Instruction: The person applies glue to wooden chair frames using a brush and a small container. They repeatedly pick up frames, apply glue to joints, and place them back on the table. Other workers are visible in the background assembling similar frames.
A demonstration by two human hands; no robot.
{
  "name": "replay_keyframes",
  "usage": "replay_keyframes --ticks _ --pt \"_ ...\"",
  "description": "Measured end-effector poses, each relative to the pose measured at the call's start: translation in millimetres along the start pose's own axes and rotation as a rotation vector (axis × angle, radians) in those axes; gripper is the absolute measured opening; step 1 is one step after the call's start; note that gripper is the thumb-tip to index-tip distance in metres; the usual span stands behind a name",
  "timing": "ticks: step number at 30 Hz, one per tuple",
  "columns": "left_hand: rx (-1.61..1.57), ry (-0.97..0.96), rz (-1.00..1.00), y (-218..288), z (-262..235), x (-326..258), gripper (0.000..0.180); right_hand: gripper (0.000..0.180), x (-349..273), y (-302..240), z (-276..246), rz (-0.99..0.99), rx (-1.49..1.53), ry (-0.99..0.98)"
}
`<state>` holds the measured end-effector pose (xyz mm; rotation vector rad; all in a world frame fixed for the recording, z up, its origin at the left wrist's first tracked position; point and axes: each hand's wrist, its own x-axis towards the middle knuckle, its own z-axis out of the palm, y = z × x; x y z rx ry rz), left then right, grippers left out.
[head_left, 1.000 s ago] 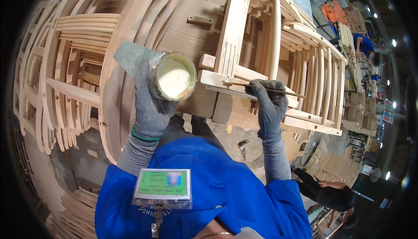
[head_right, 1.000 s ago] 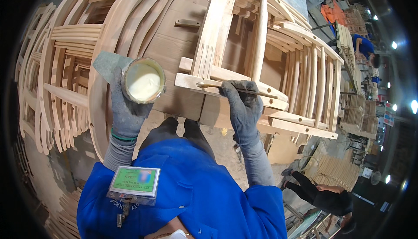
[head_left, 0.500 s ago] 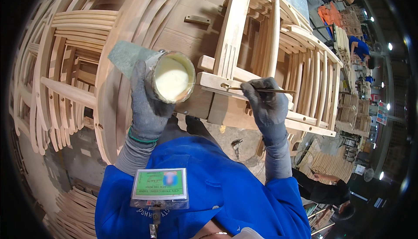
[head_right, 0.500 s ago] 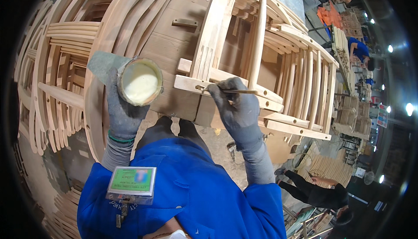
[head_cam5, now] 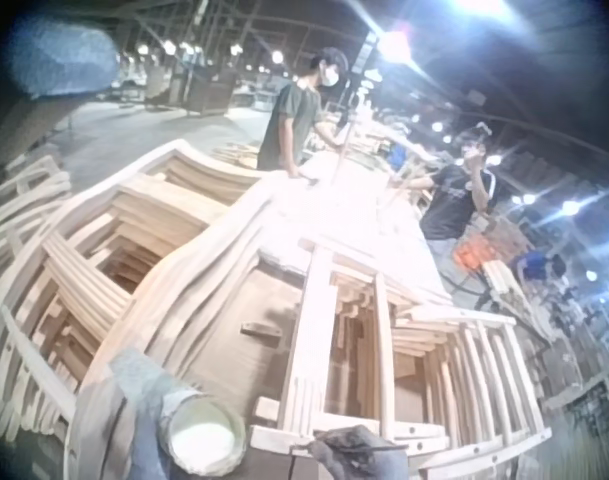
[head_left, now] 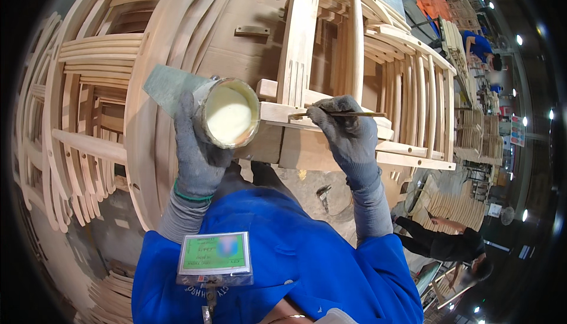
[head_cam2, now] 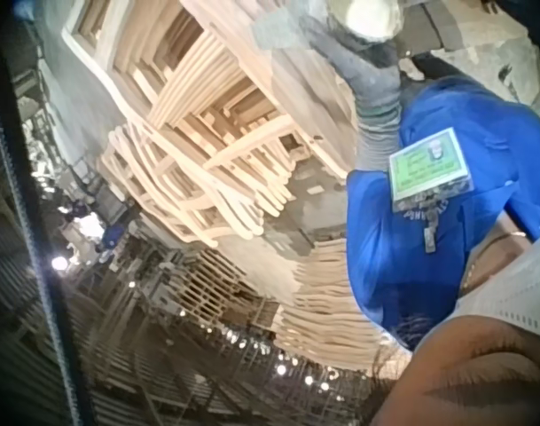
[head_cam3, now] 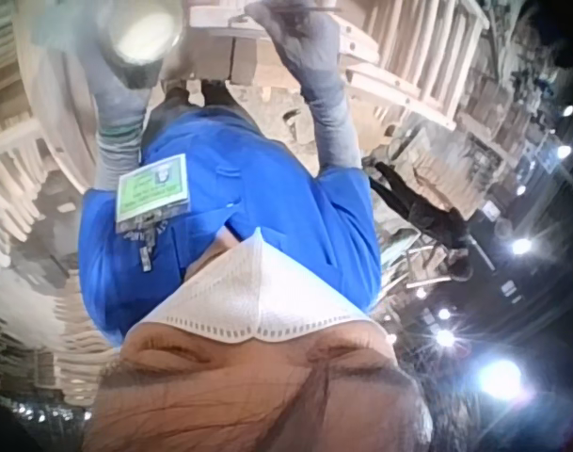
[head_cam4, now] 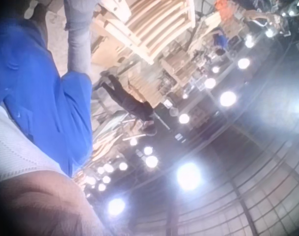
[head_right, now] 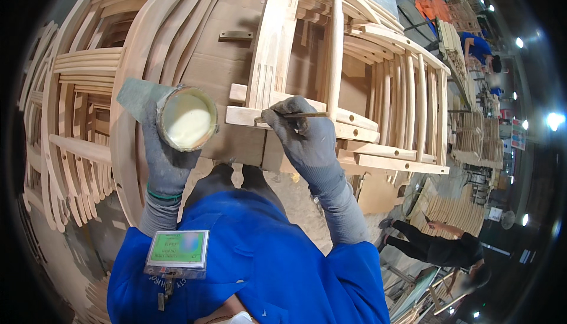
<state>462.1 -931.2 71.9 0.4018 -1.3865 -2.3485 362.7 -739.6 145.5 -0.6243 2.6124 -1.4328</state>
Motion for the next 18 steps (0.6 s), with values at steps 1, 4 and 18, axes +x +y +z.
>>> replay_keyframes --ticks 1,4,18 --pt "-0.007 0.012 -0.053 1.0 -2.0 1.2 0.069 0.02 -0.2 4.1 0.9 -0.014 0.07 0.025" --pt "-0.036 0.052 -0.094 -1.4 -7.0 3.9 0.074 0.019 -6.2 0.1 -10.7 0.102 0.018 0.045" --pt "-0.499 -0.042 -0.26 20.1 87.0 -4.9 0.051 0.015 -68.7 15.0 -93.6 0.195 0.557 0.203"
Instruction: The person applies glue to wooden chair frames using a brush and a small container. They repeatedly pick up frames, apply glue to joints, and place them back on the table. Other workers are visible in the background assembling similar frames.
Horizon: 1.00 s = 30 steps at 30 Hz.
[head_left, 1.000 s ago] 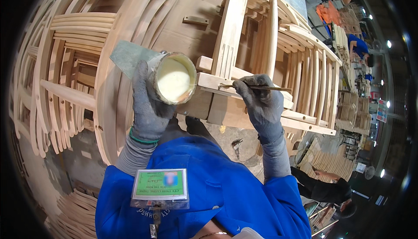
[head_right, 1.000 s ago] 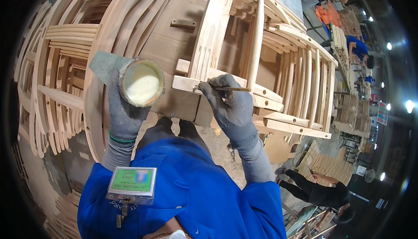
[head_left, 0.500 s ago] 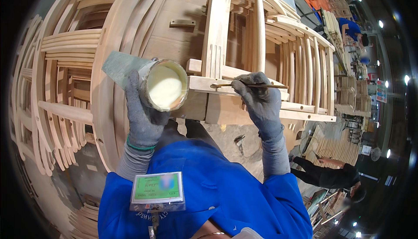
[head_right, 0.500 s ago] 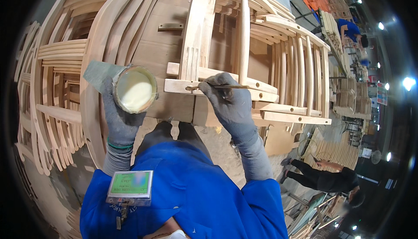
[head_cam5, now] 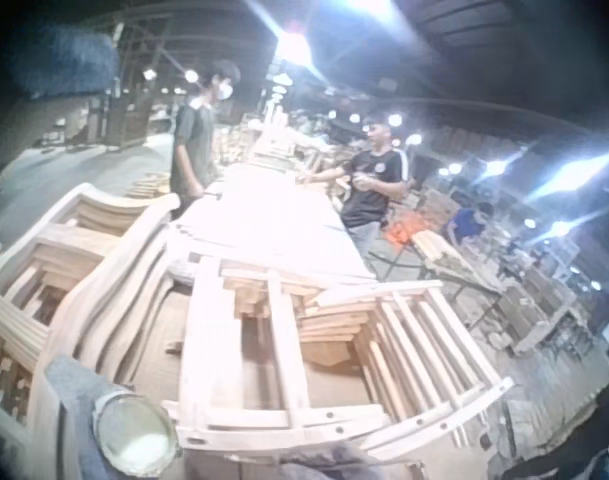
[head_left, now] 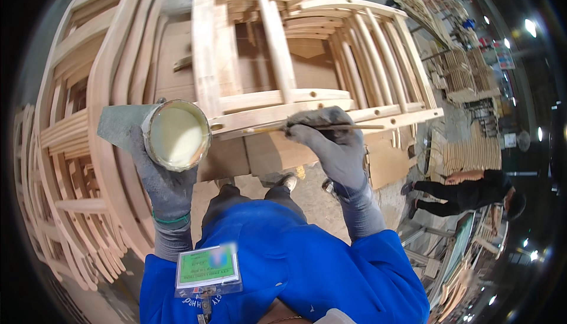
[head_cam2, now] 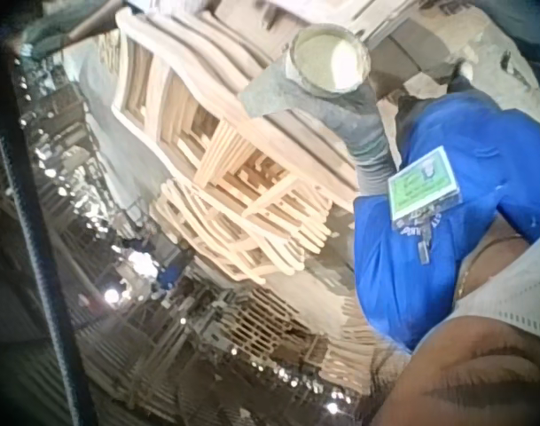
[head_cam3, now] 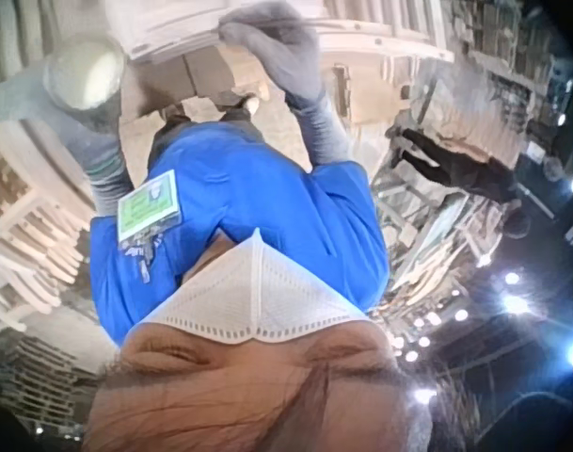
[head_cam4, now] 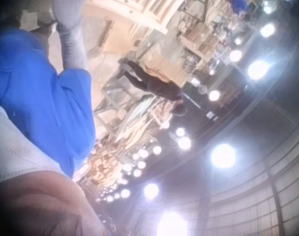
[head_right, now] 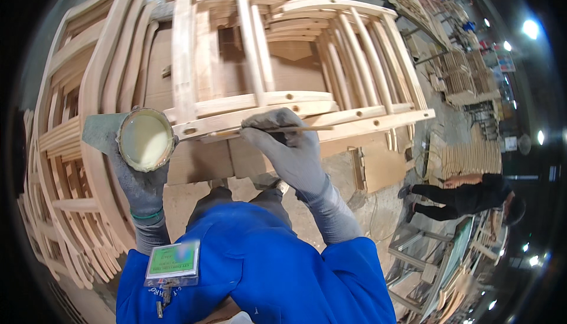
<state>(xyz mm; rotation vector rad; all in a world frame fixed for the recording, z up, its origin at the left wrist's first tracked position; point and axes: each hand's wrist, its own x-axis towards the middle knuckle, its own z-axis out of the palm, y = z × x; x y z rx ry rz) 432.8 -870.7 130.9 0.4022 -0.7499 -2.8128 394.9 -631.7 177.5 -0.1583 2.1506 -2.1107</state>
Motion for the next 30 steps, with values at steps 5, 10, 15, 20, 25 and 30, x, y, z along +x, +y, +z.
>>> replay_keyframes --ticks 5,10,15,20,25,30 --pt "0.126 -0.126 -0.032 -84.7 57.7 -14.4 0.05 0.017 -54.8 -24.0 -82.5 -0.246 0.159 0.181" --pt "0.169 -0.462 -0.128 -179.8 117.9 -46.8 0.051 0.019 -89.4 -24.7 -165.6 -0.365 -0.02 0.233" --pt "0.357 -0.423 -0.106 -252.3 147.5 -69.5 0.055 0.026 -96.9 -4.5 -247.5 -0.613 -0.531 0.155" --pt "0.098 -0.28 -0.178 -303.5 168.6 -85.8 0.06 0.02 -120.7 9.2 -280.1 -0.368 -0.24 0.218" --pt "0.126 -0.275 0.006 -328.1 178.4 -88.7 0.056 0.015 -140.5 23.6 -307.4 -0.709 -0.297 -0.058" --pt "0.084 -0.258 -0.06 -323.4 192.4 -84.2 0.054 0.016 -138.7 21.7 -312.6 -0.498 0.166 0.105"
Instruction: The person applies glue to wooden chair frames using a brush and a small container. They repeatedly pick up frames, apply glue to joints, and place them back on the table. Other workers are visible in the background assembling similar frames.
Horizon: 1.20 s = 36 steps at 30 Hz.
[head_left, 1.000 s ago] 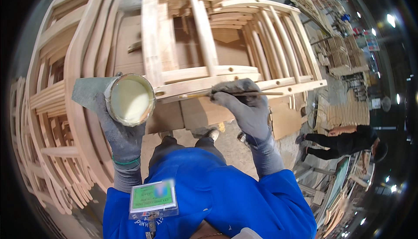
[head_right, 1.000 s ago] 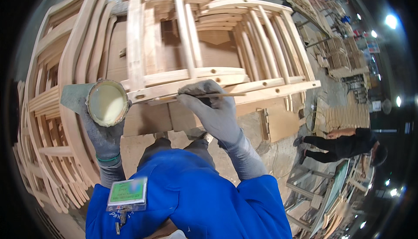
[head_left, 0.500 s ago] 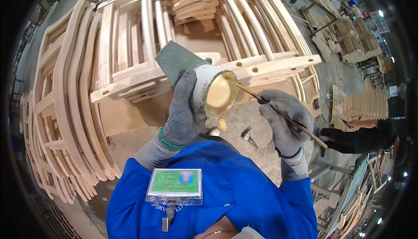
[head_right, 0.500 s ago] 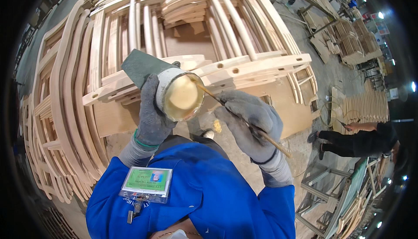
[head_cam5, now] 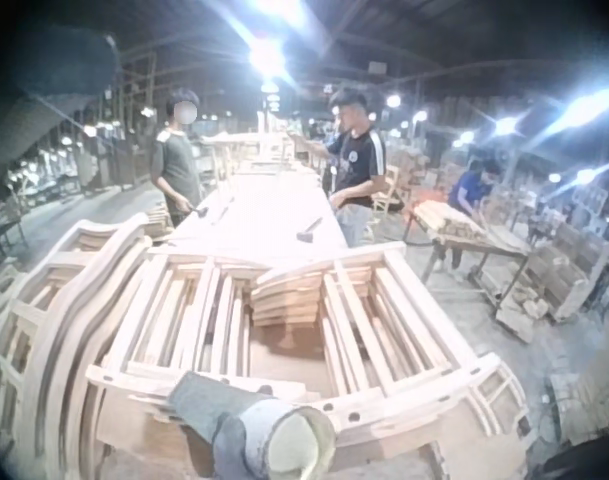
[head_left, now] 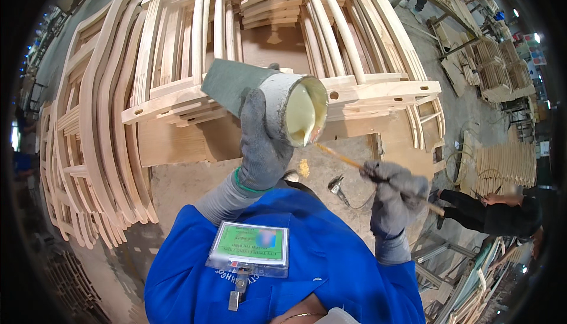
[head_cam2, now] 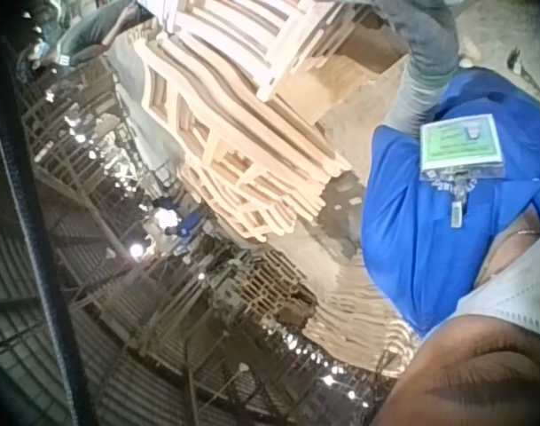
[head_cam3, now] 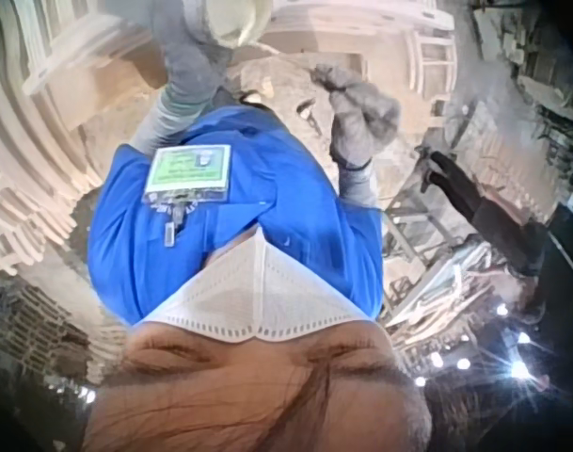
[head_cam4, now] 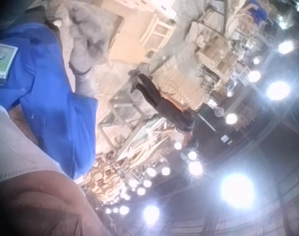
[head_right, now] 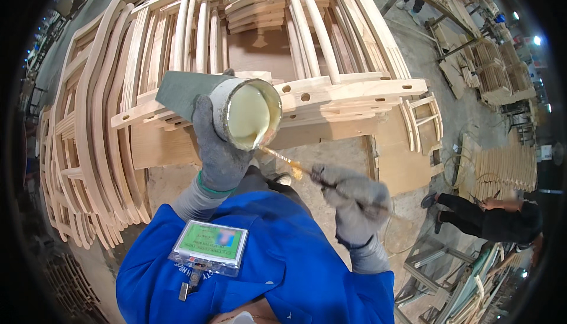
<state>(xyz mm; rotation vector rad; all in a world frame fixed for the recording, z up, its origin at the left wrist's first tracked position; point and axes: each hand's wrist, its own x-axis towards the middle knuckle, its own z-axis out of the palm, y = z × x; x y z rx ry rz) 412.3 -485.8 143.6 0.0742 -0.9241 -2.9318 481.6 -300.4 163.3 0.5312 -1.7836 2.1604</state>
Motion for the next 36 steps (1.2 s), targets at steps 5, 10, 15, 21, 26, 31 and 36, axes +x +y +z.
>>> replay_keyframes --ticks 5,10,15,21,26,31,36 --pt "-0.06 -0.083 -0.137 3.5 -4.2 6.1 0.054 0.018 4.5 12.5 3.3 0.236 0.01 0.204" --pt "0.08 -0.067 -0.025 3.8 -4.2 20.5 0.051 0.016 14.4 18.4 14.5 0.174 0.172 0.261" --pt "-0.038 0.127 -0.104 12.4 -29.9 37.8 0.049 0.018 70.7 16.3 3.8 0.333 -0.125 0.381" --pt "-0.035 0.171 -0.128 27.6 -43.6 44.1 0.05 0.017 106.8 52.4 -17.3 0.369 -0.64 0.019" --pt "-0.071 0.195 -0.132 35.9 -53.6 45.0 0.05 0.018 125.7 76.2 -7.2 0.157 -0.782 -0.191" --pt "-0.04 0.214 -0.116 43.3 -54.9 42.0 0.051 0.016 139.0 68.9 8.9 0.123 -1.03 -0.317" --pt "-0.057 0.191 -0.095 41.6 -58.8 40.9 0.048 0.016 141.7 68.7 8.3 0.105 -1.025 -0.408"
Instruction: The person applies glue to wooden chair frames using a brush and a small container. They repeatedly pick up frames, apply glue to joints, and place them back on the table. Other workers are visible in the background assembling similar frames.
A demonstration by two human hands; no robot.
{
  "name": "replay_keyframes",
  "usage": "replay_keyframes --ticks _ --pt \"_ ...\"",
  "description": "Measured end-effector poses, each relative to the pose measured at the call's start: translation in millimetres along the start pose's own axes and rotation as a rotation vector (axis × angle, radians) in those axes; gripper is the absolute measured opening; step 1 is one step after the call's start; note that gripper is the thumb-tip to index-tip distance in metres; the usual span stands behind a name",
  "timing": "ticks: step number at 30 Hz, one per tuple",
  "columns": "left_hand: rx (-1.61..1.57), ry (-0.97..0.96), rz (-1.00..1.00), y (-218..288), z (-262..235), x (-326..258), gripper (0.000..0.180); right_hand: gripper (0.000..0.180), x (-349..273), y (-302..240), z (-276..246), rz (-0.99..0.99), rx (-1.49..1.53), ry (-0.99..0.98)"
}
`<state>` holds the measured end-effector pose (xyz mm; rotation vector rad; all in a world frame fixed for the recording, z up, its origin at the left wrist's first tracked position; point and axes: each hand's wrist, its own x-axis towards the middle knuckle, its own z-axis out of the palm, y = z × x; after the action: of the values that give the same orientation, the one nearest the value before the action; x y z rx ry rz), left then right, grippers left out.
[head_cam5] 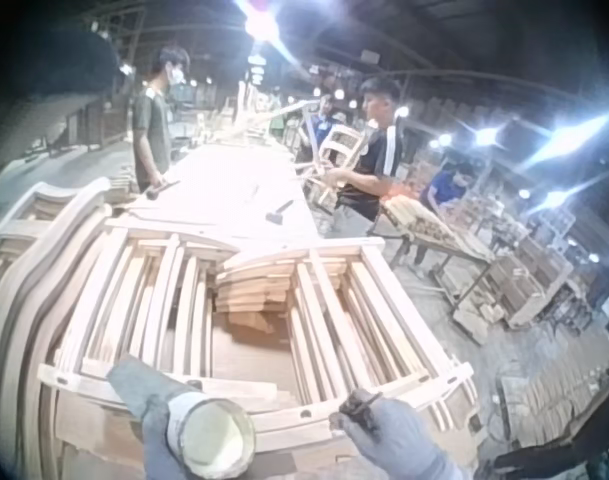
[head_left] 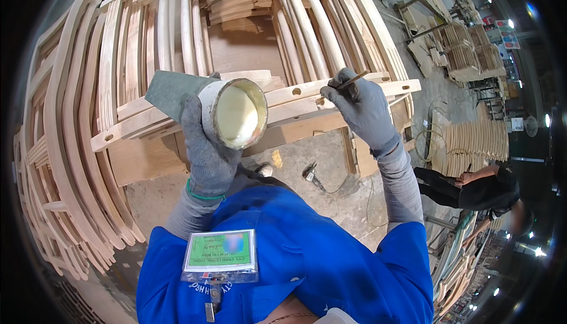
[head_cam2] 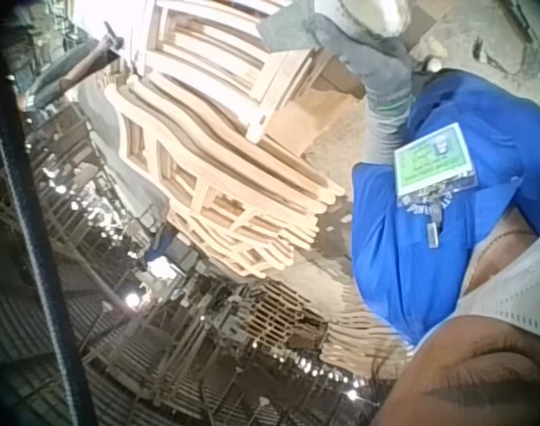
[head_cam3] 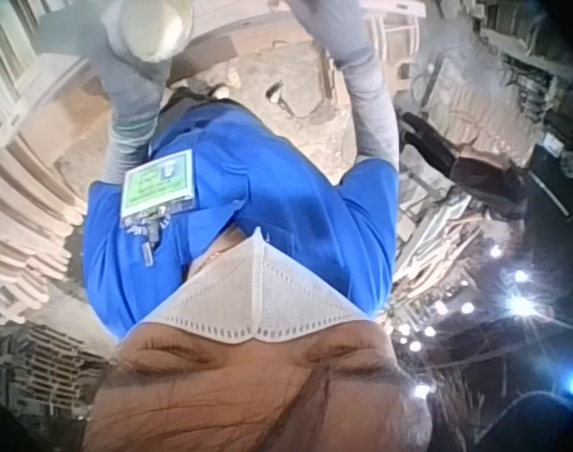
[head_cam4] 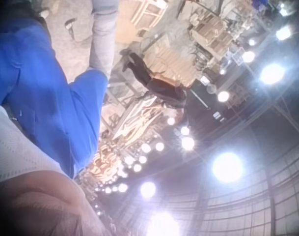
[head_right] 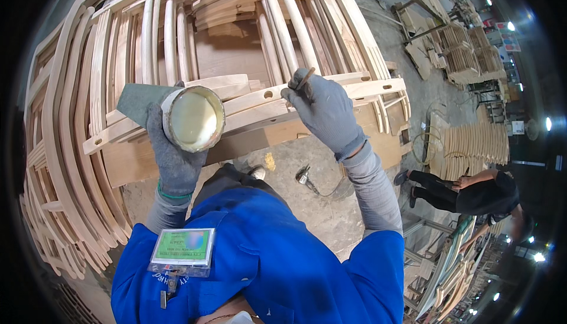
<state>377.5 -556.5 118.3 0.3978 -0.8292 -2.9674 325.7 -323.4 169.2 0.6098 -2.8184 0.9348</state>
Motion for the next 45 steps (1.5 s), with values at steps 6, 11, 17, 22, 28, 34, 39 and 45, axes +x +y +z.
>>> replay_keyframes --ticks 6,11,17,22,28,34,39,45 --pt "0.011 0.038 -0.022 -1.5 3.9 -5.9 0.051 0.018 -4.8 -1.6 -0.5 0.048 -0.04 0.027" --pt "0.007 -0.018 -0.042 -9.8 8.5 -7.9 0.051 0.019 -9.8 6.9 -4.8 0.146 0.177 0.057" --pt "0.055 -0.08 -0.044 -19.2 15.3 -12.5 0.053 0.016 -36.9 -35.5 -42.2 0.286 0.553 0.201" --pt "0.159 -0.146 0.037 -35.1 38.7 -23.9 0.056 0.023 -83.7 -58.5 -33.2 0.276 0.915 0.352" --pt "0.181 -0.204 0.238 -56.3 50.3 -34.5 0.056 0.014 -120.3 -42.2 -29.0 -0.156 0.587 0.227" --pt "0.019 -0.222 0.206 -66.4 53.1 -34.3 0.06 0.018 -132.6 -34.5 -26.9 -0.092 1.046 0.398" --pt "-0.054 -0.251 0.057 -66.1 64.9 -26.9 0.063 0.027 -130.6 -17.3 -14.8 0.076 1.091 0.406" --pt "0.05 -0.14 0.159 -55.0 64.1 11.4 0.058 0.019 -74.2 -13.1 -12.6 0.049 1.154 0.413"
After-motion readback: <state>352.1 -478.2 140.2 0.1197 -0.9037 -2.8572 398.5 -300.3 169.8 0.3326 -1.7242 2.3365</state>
